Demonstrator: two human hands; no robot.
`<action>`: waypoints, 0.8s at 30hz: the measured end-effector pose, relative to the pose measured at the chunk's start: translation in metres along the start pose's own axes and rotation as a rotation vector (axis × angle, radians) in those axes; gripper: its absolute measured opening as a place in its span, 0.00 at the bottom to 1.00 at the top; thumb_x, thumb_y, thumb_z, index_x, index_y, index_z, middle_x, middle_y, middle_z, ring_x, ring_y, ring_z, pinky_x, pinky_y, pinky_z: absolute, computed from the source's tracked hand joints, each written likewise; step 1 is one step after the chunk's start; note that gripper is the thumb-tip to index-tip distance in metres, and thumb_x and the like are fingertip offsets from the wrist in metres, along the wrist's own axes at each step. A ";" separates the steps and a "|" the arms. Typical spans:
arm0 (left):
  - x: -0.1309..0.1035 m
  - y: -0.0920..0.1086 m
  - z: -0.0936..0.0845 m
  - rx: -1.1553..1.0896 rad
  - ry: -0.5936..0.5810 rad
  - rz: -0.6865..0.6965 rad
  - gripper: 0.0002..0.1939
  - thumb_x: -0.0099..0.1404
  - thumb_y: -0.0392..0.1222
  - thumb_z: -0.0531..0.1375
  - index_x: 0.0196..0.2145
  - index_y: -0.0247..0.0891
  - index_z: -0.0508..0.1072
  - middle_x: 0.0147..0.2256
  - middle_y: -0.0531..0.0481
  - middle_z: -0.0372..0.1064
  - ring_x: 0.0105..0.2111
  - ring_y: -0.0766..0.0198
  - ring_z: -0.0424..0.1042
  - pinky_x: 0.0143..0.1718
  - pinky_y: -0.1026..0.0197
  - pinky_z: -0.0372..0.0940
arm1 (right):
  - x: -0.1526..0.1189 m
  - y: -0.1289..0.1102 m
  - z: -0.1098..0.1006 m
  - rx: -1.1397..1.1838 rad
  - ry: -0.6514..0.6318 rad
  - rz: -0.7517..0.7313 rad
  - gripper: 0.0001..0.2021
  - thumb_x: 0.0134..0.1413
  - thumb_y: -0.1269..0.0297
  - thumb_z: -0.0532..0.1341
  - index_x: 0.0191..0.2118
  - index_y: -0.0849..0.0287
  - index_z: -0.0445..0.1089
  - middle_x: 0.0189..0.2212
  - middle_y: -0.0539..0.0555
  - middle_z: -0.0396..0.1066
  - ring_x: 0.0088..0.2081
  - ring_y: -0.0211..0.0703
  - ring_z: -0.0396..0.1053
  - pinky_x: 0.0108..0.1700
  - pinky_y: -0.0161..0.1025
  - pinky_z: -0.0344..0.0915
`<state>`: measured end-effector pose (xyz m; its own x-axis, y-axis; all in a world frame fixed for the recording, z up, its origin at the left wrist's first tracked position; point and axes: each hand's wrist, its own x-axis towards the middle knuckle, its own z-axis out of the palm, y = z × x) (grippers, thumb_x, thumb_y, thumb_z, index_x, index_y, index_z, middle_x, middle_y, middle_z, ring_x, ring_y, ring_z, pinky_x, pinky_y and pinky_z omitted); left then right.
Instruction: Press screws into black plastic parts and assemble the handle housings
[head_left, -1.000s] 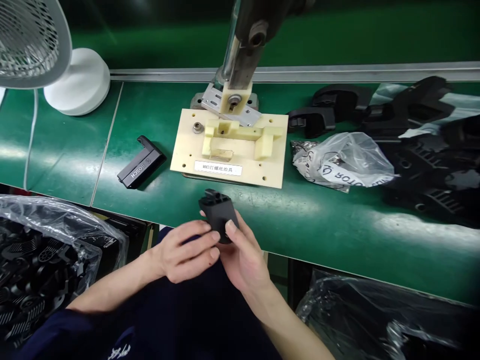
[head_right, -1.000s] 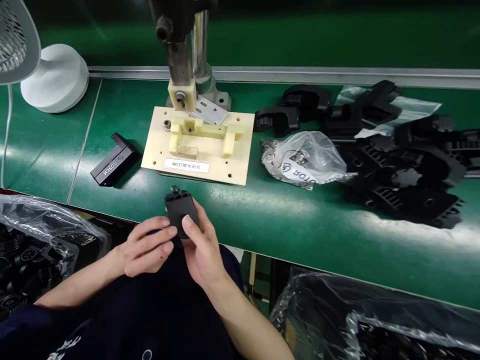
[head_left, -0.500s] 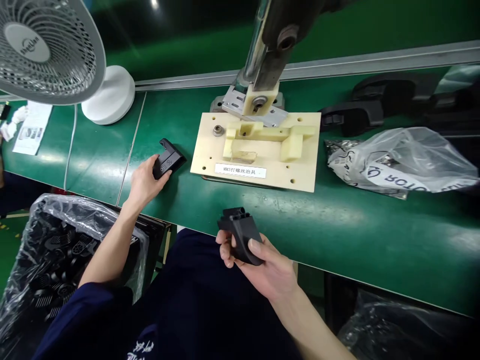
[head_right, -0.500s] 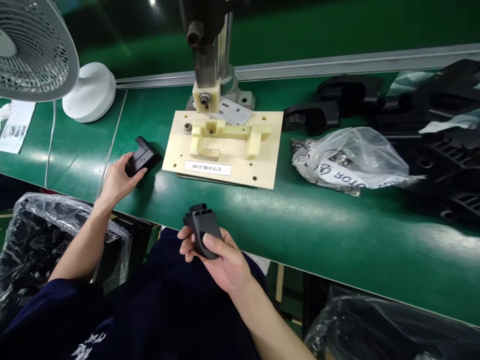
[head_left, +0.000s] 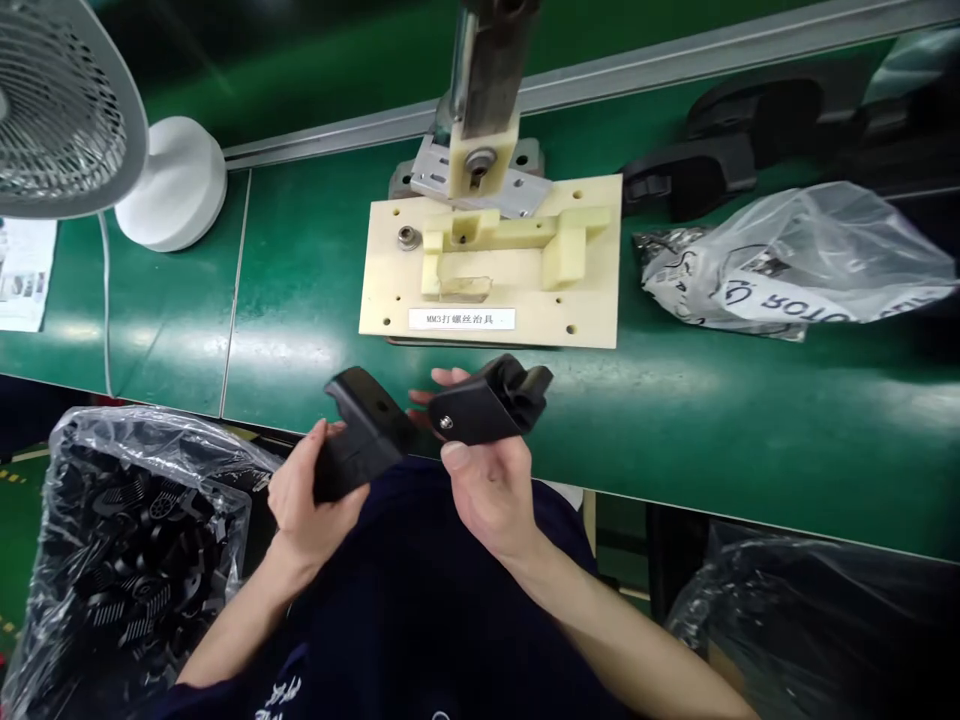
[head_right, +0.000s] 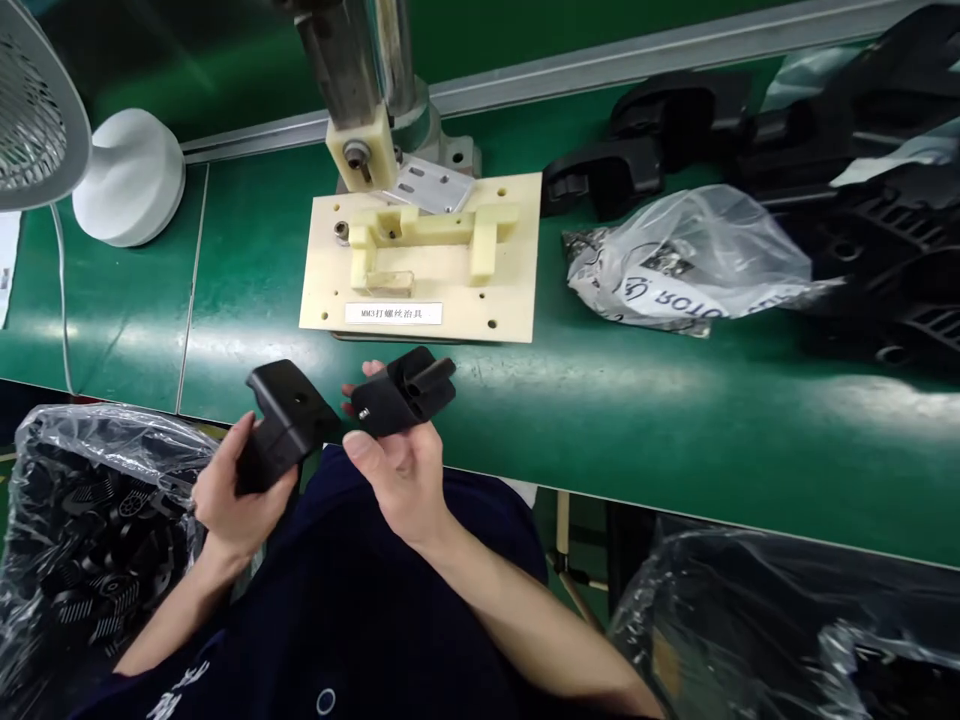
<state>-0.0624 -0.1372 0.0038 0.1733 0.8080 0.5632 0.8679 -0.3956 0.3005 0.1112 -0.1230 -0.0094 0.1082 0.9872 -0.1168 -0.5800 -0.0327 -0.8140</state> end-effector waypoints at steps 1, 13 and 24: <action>-0.001 0.005 0.001 -0.014 -0.010 0.072 0.34 0.59 0.37 0.65 0.62 0.35 0.62 0.37 0.42 0.77 0.35 0.55 0.79 0.36 0.58 0.75 | 0.000 0.002 0.003 0.014 -0.013 0.052 0.26 0.50 0.50 0.68 0.54 0.49 0.66 0.54 0.56 0.68 0.49 0.49 0.72 0.53 0.51 0.72; 0.008 0.027 -0.014 -0.118 -0.322 0.157 0.37 0.62 0.37 0.62 0.66 0.31 0.53 0.38 0.39 0.78 0.34 0.55 0.80 0.33 0.60 0.75 | -0.012 -0.008 0.010 0.167 0.229 0.462 0.23 0.35 0.62 0.74 0.40 0.55 0.68 0.33 0.46 0.71 0.36 0.38 0.71 0.41 0.37 0.71; -0.023 0.024 -0.043 -0.235 -0.445 0.226 0.49 0.62 0.43 0.66 0.68 0.24 0.40 0.36 0.35 0.79 0.33 0.54 0.80 0.32 0.59 0.74 | -0.054 -0.019 0.005 0.056 0.046 0.609 0.23 0.42 0.65 0.71 0.44 0.55 0.63 0.36 0.48 0.72 0.38 0.38 0.72 0.43 0.37 0.70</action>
<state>-0.0650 -0.1839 0.0312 0.5676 0.7780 0.2695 0.6678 -0.6265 0.4020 0.1122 -0.1753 0.0152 -0.2222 0.7859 -0.5770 -0.5899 -0.5796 -0.5623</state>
